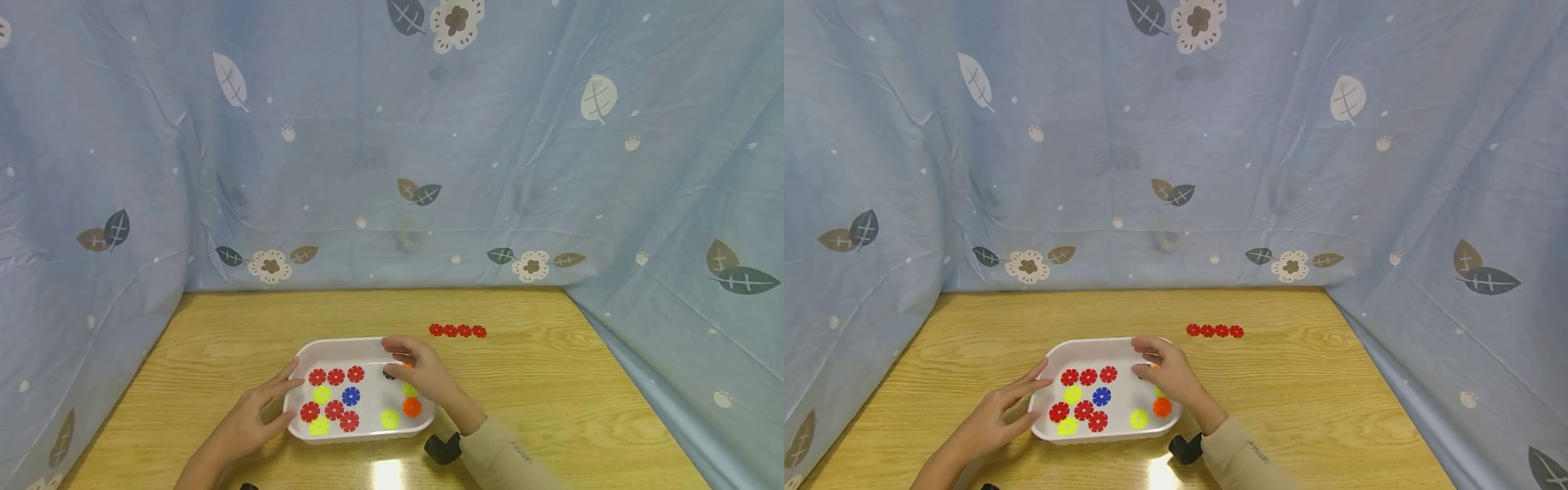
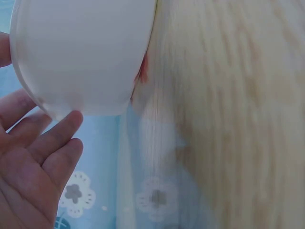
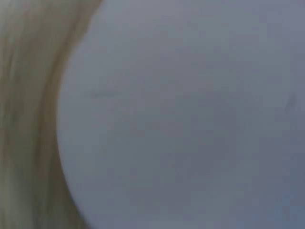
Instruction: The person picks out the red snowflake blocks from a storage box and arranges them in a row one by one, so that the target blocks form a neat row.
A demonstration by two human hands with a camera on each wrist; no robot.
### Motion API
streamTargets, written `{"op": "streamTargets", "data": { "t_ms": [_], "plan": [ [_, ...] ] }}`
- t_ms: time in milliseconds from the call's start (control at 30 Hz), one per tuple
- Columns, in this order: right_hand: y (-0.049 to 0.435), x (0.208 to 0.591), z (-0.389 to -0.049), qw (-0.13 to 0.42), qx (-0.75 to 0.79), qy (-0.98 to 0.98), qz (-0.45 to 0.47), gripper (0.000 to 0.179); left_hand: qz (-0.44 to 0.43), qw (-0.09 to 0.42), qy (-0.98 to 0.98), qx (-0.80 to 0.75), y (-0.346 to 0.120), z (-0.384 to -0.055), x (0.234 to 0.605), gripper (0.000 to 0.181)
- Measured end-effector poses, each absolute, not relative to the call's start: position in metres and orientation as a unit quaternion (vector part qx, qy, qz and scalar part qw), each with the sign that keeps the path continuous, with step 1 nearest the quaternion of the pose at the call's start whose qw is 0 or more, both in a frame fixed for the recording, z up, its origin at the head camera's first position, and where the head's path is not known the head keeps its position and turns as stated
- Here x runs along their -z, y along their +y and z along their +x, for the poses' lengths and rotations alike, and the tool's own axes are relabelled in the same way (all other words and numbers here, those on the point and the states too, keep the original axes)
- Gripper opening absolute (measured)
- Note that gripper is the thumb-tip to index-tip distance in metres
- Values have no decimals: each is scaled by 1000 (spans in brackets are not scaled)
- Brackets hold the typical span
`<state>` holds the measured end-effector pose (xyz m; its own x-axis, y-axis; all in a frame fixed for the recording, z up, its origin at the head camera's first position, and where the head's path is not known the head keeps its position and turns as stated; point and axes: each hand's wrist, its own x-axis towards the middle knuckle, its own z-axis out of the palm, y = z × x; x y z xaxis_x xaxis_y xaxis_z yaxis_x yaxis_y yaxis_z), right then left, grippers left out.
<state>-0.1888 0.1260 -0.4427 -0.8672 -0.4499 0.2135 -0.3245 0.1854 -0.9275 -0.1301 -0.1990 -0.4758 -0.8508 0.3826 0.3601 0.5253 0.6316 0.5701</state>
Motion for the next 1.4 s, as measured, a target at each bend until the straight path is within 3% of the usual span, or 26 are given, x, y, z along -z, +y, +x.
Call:
{"op": "streamTargets", "data": {
  "t_ms": [700,1400],
  "plan": [
    [74,455,-176,237,473,791,-305,30,-262,103,-896,345,-197,-131,473,38],
    [66,465,-171,211,348,855,-320,31,-274,120,-889,347,-199,-131,478,39]
  ]
}}
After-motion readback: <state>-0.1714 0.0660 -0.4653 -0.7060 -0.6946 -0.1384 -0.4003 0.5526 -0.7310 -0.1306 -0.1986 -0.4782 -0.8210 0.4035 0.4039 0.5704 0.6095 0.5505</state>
